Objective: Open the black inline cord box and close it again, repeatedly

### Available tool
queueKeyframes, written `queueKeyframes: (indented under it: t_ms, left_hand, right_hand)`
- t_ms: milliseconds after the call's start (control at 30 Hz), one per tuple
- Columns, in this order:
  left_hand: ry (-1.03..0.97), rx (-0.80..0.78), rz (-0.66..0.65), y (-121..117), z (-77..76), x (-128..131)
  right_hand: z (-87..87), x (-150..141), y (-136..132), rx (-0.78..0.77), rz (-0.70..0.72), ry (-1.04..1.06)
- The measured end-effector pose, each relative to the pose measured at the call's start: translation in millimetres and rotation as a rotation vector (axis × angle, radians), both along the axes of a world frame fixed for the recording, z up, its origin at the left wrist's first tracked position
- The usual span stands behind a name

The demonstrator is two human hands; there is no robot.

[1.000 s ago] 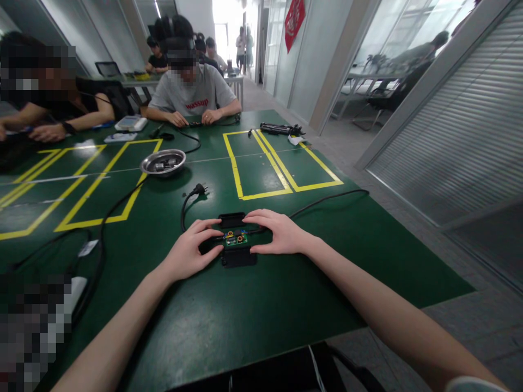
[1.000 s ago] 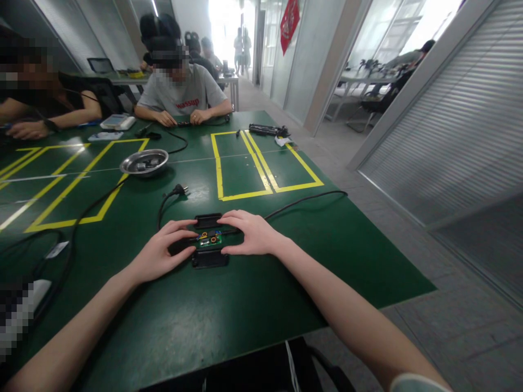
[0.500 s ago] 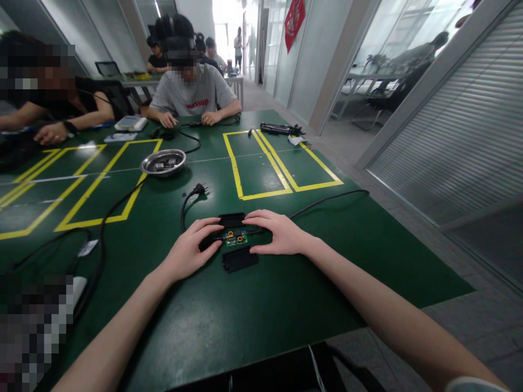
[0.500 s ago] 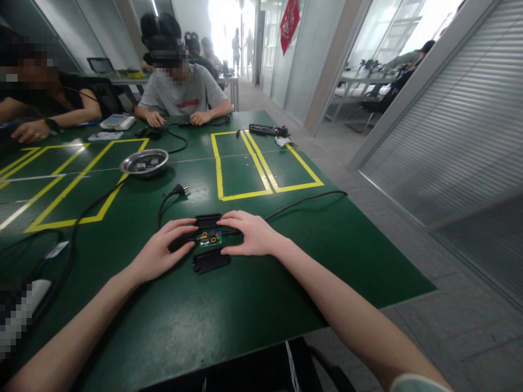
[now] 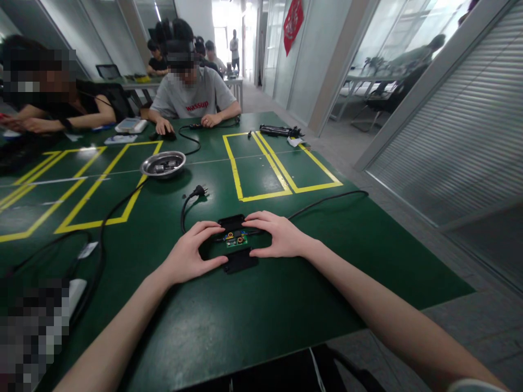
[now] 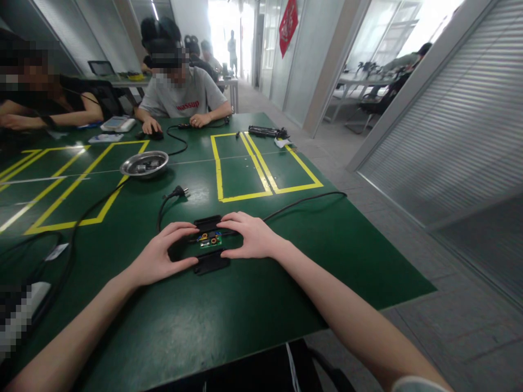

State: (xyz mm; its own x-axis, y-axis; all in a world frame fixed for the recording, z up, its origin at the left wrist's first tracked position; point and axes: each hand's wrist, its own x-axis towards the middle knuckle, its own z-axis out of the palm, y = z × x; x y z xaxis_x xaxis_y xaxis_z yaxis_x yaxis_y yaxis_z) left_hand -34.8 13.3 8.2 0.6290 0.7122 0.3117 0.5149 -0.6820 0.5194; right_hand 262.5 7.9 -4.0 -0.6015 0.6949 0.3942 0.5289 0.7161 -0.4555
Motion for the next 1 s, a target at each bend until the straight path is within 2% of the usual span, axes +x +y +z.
queueKeyframes:
  t_ms: [500,700,1000]
  left_hand:
    - [0.004,0.005,0.010,0.7,1.1,1.6]
    - [-0.032,0.009,0.030,0.7,3.5,2.6]
    - [-0.093,0.174,0.061,-5.0,15.9,3.6]
  right_hand:
    - [0.7,-2.8,-4.1,-0.002,-0.036,-0.006]
    - [1.9,-2.9,-2.0,-0.004,-0.072,0.072]
    - [14.6,-8.8,-8.3,0.204,-0.070,0.193]
